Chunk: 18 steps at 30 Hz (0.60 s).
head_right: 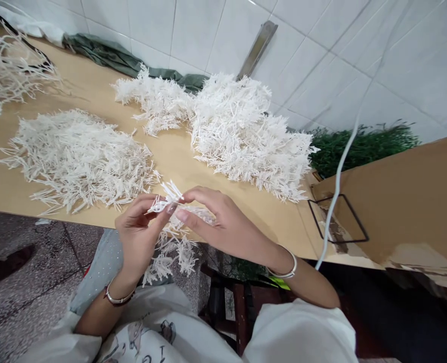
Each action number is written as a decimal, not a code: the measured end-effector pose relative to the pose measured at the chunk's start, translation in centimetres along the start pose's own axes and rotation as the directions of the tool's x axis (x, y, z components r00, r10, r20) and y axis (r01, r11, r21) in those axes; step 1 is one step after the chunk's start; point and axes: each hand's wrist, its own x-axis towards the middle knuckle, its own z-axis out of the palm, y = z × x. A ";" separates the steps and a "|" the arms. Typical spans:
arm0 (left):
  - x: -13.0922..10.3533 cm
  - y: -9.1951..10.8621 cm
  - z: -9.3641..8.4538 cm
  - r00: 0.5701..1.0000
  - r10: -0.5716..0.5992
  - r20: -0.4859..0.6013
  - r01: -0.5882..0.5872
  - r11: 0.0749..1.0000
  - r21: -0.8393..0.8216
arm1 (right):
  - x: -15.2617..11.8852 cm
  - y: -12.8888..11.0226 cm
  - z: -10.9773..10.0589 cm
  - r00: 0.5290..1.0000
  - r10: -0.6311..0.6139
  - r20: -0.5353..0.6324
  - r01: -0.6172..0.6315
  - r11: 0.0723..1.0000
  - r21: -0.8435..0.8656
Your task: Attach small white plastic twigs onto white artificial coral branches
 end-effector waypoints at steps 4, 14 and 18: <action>-0.1 -0.4 -0.3 0.999 -0.045 0.029 0.045 0.999 -0.024 | 0.9 0.0 0.7 1.000 -0.027 0.013 0.027 0.999 0.022; 0.9 -0.5 -2.6 0.958 -0.059 0.282 0.084 0.993 -0.080 | 3.5 2.9 1.3 0.941 -0.322 0.102 0.300 0.936 0.185; 1.2 -1.0 -3.1 0.896 -0.232 0.379 0.311 0.937 -0.162 | 4.5 4.2 2.3 0.936 -0.351 -0.041 0.352 0.935 0.035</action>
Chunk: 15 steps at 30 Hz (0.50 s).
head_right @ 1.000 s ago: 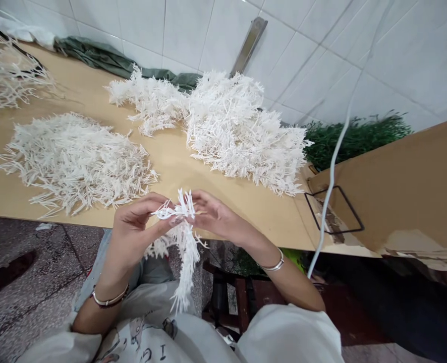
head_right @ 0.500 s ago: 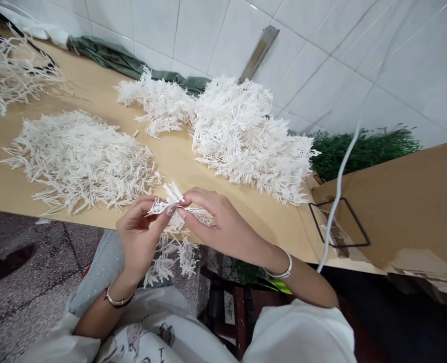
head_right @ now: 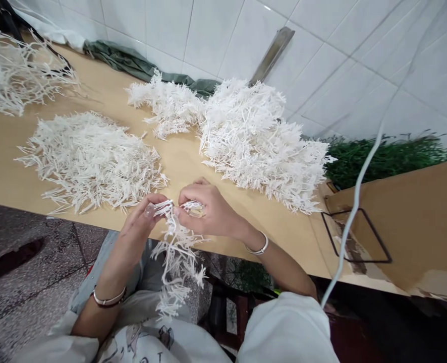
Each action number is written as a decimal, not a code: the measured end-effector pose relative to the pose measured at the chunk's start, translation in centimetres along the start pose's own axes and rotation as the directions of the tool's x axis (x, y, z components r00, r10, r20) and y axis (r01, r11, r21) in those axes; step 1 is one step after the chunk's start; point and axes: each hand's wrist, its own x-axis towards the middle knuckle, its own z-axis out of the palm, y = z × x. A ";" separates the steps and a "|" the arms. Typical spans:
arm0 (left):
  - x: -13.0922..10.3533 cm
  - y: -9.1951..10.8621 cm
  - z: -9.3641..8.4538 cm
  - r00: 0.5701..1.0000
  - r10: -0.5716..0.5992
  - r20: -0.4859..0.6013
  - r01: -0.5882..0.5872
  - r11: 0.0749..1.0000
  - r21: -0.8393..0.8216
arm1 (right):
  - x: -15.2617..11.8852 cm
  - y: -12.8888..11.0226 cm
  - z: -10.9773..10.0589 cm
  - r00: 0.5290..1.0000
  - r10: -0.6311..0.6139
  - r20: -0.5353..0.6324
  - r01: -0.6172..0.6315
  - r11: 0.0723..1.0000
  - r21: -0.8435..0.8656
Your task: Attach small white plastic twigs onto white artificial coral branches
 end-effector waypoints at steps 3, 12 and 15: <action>0.2 -1.0 -0.3 0.986 -0.163 0.032 0.165 0.981 -0.105 | 0.3 1.3 0.5 1.000 -0.020 -0.004 0.020 0.999 0.033; 0.6 -1.7 0.1 0.949 -0.315 0.020 0.316 0.946 -0.071 | -0.3 4.3 1.7 0.996 -0.057 0.066 0.035 0.956 0.292; 1.0 -1.7 0.1 0.933 -0.358 0.045 0.361 0.925 -0.117 | -0.5 4.1 1.9 0.992 -0.068 0.110 0.024 0.932 0.362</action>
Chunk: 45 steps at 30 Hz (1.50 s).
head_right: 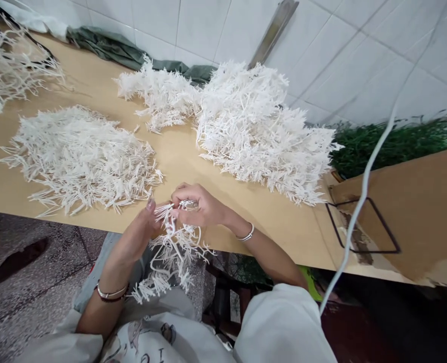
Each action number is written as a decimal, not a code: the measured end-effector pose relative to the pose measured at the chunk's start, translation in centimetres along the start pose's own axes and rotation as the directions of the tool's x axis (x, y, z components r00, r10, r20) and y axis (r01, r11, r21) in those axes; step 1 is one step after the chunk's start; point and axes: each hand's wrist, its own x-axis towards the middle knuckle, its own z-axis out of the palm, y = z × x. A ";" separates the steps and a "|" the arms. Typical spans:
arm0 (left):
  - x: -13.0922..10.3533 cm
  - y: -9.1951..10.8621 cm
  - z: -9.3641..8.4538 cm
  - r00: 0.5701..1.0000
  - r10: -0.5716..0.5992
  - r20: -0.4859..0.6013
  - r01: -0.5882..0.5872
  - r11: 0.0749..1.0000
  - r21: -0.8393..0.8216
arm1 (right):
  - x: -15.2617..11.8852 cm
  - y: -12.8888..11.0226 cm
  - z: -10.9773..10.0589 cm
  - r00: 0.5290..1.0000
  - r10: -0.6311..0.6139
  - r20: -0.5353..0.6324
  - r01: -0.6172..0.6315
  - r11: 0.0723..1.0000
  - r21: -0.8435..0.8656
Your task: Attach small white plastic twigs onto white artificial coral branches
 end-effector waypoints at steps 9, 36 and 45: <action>-0.3 -0.2 0.2 0.983 0.182 -0.014 -0.176 0.963 0.202 | -0.3 -1.0 0.2 0.974 0.203 0.100 -0.223 0.932 0.284; -0.5 0.9 -1.1 0.985 0.162 0.059 -0.146 0.966 -0.213 | -2.0 -3.6 3.7 0.962 0.209 0.176 -0.255 0.459 0.851; -0.1 4.0 -3.3 0.669 0.724 -0.167 -0.133 0.337 0.932 | -0.7 -1.9 2.6 0.875 0.473 -0.105 -0.325 0.734 0.597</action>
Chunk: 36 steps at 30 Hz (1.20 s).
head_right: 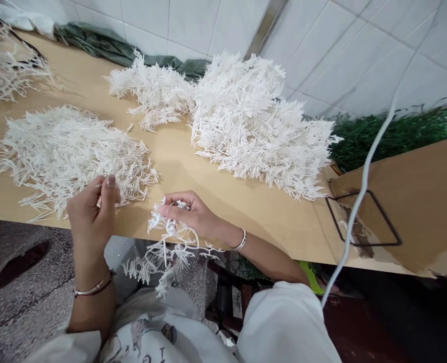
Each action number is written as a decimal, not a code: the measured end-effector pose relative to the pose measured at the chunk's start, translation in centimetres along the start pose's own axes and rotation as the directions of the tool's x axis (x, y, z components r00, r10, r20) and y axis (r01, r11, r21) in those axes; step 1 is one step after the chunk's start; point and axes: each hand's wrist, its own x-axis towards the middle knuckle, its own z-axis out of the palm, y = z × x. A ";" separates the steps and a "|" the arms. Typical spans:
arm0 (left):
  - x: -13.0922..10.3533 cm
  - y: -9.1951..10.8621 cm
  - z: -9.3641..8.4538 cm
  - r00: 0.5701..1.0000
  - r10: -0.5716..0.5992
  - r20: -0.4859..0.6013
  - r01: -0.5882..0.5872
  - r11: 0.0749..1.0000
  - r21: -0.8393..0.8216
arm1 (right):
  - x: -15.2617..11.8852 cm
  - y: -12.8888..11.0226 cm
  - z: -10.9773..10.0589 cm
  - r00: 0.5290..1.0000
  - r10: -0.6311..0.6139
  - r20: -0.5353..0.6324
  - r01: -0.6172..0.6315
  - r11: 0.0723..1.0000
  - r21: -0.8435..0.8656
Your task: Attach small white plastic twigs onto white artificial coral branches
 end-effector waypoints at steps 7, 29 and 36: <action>4.8 -0.8 -0.8 0.983 0.184 -0.004 -0.176 0.945 0.275 | 0.9 1.2 -0.7 0.992 0.048 -0.113 -0.038 0.995 0.089; -0.9 1.7 1.2 0.875 0.151 0.461 0.052 0.915 -0.399 | 1.1 1.3 -1.2 0.992 -0.096 -0.080 0.092 0.994 -0.056; -1.7 1.8 3.1 0.877 0.114 0.466 0.113 0.895 -0.432 | 1.1 1.4 -1.4 0.980 -0.173 0.095 0.191 0.956 -0.224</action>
